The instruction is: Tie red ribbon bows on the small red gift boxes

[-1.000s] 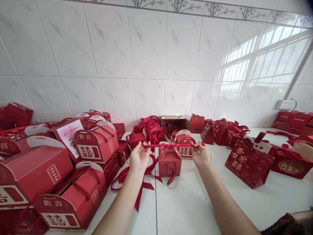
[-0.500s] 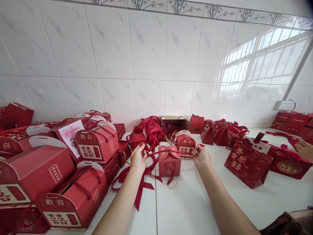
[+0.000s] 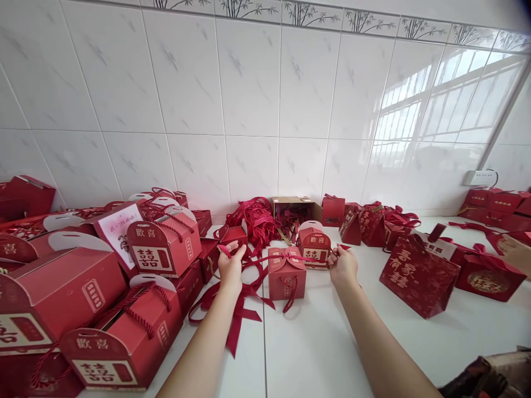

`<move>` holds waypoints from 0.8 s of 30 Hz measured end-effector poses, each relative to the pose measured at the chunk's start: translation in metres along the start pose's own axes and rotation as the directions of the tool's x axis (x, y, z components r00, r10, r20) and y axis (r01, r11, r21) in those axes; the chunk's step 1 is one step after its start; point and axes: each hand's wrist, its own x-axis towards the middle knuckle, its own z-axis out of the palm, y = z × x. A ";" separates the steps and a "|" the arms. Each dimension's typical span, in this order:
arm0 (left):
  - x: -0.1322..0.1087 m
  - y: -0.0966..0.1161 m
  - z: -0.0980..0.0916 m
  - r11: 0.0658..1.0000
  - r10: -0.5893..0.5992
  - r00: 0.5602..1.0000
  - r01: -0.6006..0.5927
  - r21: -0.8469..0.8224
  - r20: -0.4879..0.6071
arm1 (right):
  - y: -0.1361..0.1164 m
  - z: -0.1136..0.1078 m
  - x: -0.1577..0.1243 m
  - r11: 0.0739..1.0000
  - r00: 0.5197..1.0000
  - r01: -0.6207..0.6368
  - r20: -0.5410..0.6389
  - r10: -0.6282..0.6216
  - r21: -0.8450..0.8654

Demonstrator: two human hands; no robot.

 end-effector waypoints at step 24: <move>-0.035 -0.001 0.021 0.945 -0.014 0.879 -0.145 0.295 0.476 | 0.017 0.020 -0.042 0.717 0.860 0.326 0.509 0.046 -0.616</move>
